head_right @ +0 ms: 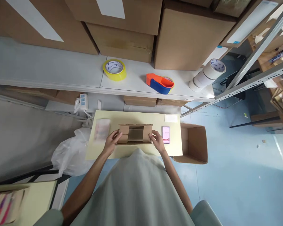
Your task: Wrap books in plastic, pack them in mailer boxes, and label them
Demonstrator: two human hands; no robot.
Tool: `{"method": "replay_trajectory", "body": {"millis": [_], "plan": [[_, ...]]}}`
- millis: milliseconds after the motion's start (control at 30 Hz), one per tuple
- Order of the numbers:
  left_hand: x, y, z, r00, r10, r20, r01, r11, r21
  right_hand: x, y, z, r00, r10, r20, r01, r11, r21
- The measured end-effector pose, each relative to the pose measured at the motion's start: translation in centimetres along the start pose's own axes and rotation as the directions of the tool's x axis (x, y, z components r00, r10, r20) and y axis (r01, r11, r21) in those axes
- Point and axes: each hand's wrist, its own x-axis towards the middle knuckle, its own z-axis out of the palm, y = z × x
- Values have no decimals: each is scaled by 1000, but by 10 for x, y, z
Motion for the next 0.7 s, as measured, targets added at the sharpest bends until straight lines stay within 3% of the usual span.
{"method": "replay_trajectory", "body": {"millis": [200, 533, 700], "plan": [[7, -2, 8, 993, 21, -113, -18, 1000, 25, 2, 11, 7, 999, 29, -25, -29, 999, -34], [-2, 3, -3, 999, 23, -27, -22, 999, 34, -2, 12, 16, 996, 30, -81, -33, 999, -37], [-11, 7, -8, 999, 25, -45, -23, 999, 31, -6, 6, 18, 996, -5, -90, 1, 999, -44]]}}
